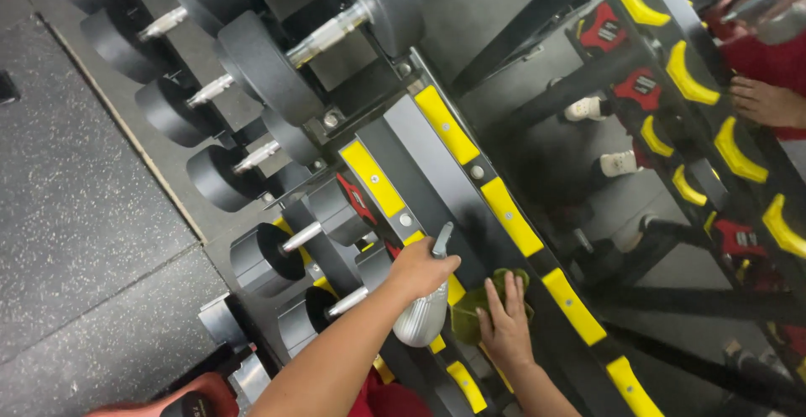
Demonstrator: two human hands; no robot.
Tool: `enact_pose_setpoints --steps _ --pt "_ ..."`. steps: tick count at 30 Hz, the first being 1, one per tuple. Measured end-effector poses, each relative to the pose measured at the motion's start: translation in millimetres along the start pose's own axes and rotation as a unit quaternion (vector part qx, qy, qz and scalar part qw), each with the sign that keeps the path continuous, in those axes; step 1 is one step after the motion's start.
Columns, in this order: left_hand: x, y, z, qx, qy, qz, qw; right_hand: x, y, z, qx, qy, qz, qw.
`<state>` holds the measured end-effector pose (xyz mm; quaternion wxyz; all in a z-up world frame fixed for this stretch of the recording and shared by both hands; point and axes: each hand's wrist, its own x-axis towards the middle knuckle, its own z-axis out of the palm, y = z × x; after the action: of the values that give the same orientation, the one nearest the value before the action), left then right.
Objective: Cleaning and wiping down dumbbells on a storage rack using a spray bottle and a cloth.
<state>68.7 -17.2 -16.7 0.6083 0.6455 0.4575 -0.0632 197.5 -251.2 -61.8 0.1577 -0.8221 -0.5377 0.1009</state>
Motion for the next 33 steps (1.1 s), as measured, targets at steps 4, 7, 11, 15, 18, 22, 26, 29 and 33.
enact_pose_setpoints --steps 4,7,11,15,18,22,26,29,33 --pt "5 -10 -16 0.0 0.004 0.012 1.0 71 -8 18 0.006 -0.011 -0.052 0.999" --pt "4 -14 -42 -0.026 0.037 0.027 0.999 154 -29 36 0.041 -0.027 -0.133 0.99" --pt "-8 -19 -81 -0.085 0.056 0.006 0.995 257 -75 69 0.074 0.032 -0.198 0.977" --pt "-11 -32 -105 -0.099 0.086 -0.032 0.991 331 -113 93 0.096 0.06 -0.225 0.968" --pt "-16 -38 -116 -0.103 0.084 -0.05 0.99 352 -129 100 0.086 0.034 -0.172 0.981" --pt "-15 -42 -107 -0.079 0.097 -0.033 0.992 330 -129 83 0.085 0.03 -0.191 0.977" --pt "-11 -40 -84 -0.05 0.071 0.006 0.996 257 -100 63 0.11 0.038 -0.171 0.978" --pt "-16 -33 -68 -0.029 0.041 0.011 0.999 177 -65 41 0.096 0.031 -0.133 0.986" --pt "-28 -34 -39 0.012 0.025 0.029 0.999 50 -10 7 0.076 0.016 -0.067 0.995"
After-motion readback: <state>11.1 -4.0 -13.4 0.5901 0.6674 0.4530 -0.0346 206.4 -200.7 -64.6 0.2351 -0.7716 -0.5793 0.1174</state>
